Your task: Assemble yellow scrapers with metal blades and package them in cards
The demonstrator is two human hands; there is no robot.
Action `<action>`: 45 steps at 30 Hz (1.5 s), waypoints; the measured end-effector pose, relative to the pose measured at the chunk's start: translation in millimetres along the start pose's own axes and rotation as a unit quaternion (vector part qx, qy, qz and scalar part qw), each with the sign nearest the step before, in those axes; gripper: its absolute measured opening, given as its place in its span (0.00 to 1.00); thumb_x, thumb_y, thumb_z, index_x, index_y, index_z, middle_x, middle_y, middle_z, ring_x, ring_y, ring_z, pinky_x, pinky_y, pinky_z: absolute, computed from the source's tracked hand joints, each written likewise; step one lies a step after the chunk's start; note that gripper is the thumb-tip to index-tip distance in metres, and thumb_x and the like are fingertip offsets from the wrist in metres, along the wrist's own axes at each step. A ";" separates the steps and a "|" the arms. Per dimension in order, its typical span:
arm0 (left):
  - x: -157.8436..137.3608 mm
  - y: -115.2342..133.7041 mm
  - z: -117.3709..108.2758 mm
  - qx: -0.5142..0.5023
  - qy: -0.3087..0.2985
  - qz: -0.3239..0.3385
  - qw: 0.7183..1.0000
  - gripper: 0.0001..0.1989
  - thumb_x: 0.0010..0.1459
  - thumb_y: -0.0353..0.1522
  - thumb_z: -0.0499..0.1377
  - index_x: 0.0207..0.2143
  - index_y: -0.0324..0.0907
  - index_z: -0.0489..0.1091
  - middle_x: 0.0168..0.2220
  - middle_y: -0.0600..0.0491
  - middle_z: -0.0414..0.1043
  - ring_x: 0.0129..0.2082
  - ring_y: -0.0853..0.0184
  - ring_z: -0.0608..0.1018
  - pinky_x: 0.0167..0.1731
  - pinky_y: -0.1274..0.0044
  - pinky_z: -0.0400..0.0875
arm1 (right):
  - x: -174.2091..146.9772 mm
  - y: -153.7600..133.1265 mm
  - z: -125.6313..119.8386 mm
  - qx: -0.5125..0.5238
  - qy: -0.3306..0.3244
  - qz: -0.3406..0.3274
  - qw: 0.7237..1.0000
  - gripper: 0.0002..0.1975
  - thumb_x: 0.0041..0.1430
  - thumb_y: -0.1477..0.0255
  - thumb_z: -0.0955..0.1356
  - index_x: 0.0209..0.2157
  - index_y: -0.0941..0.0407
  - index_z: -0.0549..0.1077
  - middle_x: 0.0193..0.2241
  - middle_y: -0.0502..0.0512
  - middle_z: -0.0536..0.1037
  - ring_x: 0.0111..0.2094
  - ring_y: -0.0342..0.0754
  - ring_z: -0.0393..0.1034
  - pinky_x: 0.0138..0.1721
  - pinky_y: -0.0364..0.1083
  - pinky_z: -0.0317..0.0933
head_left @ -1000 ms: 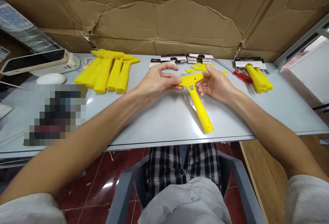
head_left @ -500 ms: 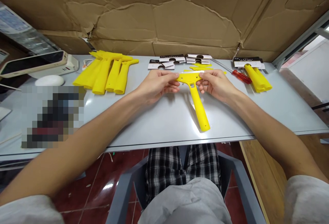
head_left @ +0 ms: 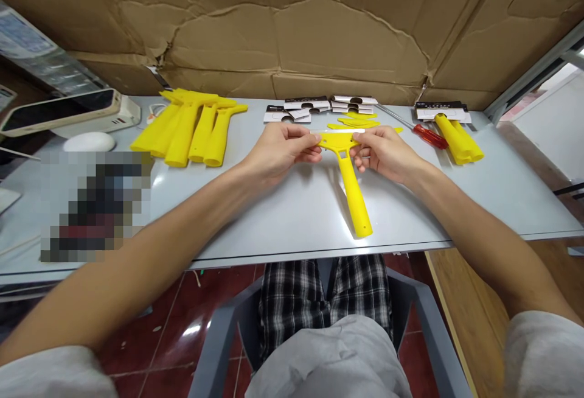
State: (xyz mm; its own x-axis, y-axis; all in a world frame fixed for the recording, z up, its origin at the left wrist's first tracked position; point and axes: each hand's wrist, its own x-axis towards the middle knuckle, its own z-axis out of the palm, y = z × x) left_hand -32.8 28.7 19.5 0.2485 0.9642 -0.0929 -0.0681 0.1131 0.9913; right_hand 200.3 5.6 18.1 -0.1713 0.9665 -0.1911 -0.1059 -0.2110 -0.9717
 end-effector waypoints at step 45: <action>11.0 -9.2 -2.8 0.068 0.000 -0.019 0.998 0.07 0.69 0.33 0.66 0.39 0.37 0.81 0.35 0.46 0.84 0.24 0.68 0.81 0.23 0.76 0.77 | 9.7 -4.9 -7.1 0.011 0.085 -0.010 0.996 0.10 0.71 0.79 0.66 0.32 0.59 0.72 0.23 0.53 0.76 0.20 0.39 0.67 0.20 0.39 0.63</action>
State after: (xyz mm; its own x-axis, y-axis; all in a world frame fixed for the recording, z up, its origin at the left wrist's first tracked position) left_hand -32.1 38.9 9.1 0.2492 0.9596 -0.1304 0.0722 0.1159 0.9906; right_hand 206.2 17.1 20.0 0.0002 0.9810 -0.1939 -0.1300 -0.1922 -0.9727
